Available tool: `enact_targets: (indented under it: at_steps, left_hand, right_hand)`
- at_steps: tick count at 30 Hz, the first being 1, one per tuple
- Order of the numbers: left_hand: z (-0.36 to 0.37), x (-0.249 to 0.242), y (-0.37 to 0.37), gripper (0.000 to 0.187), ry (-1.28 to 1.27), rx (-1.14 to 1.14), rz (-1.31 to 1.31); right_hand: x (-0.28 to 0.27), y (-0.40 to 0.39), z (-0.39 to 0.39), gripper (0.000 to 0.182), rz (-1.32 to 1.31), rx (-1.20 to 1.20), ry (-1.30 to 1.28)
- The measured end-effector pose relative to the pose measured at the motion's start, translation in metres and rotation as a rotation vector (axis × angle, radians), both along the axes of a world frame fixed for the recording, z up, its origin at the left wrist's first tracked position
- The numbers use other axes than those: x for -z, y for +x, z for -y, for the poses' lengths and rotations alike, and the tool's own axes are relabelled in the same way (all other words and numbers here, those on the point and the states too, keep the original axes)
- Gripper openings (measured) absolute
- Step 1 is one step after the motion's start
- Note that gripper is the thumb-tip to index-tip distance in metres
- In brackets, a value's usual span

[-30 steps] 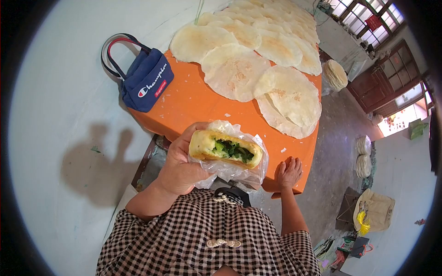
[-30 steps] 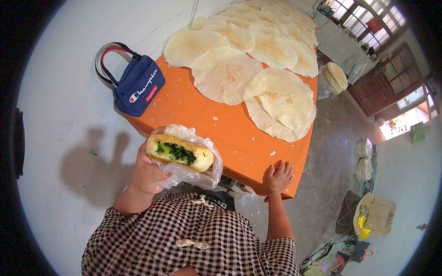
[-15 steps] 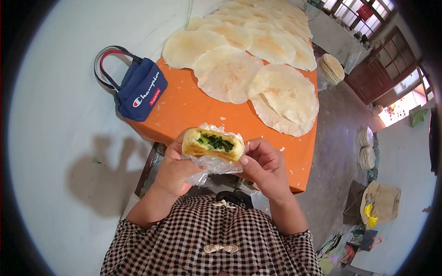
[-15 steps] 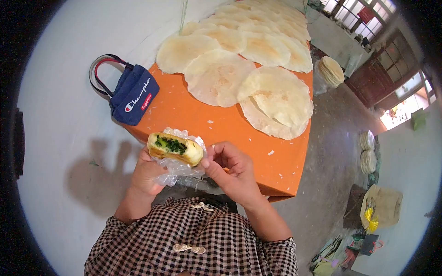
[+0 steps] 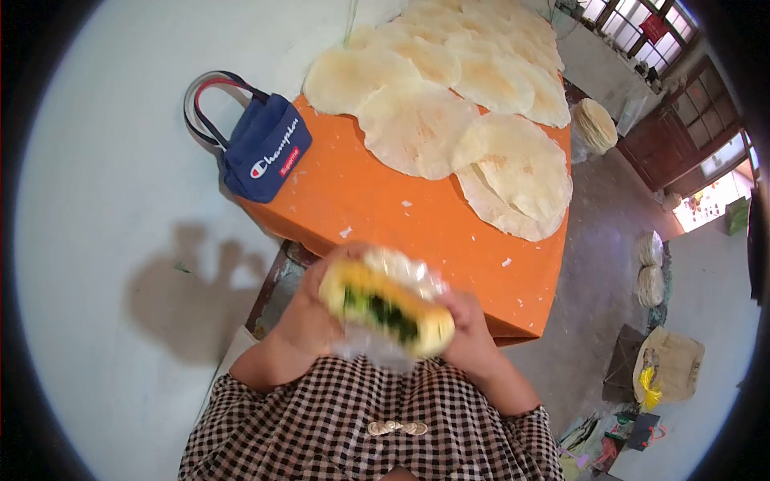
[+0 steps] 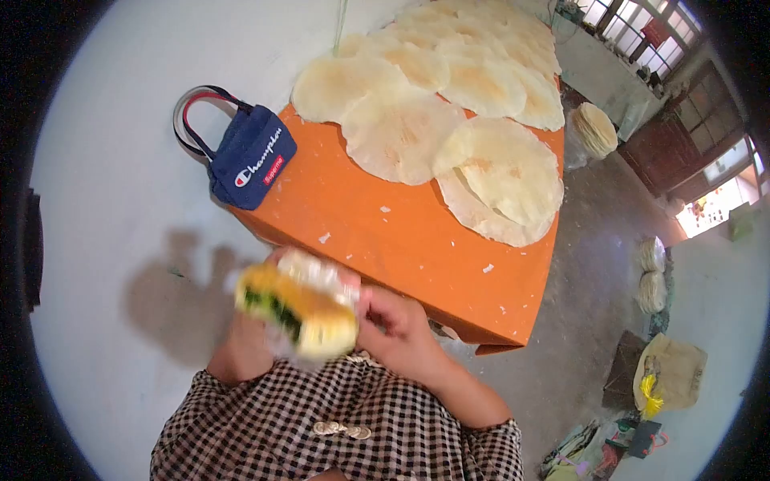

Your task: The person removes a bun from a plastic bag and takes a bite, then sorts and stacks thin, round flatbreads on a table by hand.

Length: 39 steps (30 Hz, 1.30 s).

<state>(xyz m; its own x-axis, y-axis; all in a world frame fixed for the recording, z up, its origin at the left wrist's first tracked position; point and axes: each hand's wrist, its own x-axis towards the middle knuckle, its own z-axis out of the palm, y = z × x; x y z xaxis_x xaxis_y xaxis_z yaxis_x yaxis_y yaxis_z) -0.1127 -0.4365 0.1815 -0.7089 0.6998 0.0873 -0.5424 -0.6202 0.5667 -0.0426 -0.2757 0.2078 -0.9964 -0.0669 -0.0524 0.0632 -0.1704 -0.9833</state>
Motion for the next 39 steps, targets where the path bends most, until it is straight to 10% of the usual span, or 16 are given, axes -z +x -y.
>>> enact_targets:
  at_steps: [6, 10, 14, 16, 39]
  left_hand:
    - [-0.006, -0.046, 0.013, 0.038, 0.495, 0.153, -0.525]
    - [-0.007, -0.073, 0.035, 0.015, 0.361, -0.038, -0.469]
    - [-0.004, -0.054, 0.032, 0.037, 0.591, 0.259, -0.502]
    - [-0.021, -0.035, 0.055, 0.024, 0.54, -0.075, -0.605]
    - [-0.084, -0.069, 0.069, 0.013, 0.682, -0.724, -0.482]
  right_hand:
    - [-0.028, 0.01, -0.011, 0.007, -0.457, -0.249, 0.205]
    - [-0.038, 0.014, -0.009, 0.007, -0.508, -0.253, 0.195]
    - [-0.045, 0.013, -0.009, 0.009, -0.564, -0.265, 0.207]
    - [-0.044, 0.012, -0.01, 0.017, -0.604, -0.258, 0.201]
    - [-0.033, 0.018, -0.013, 0.02, -0.638, -0.18, 0.235]
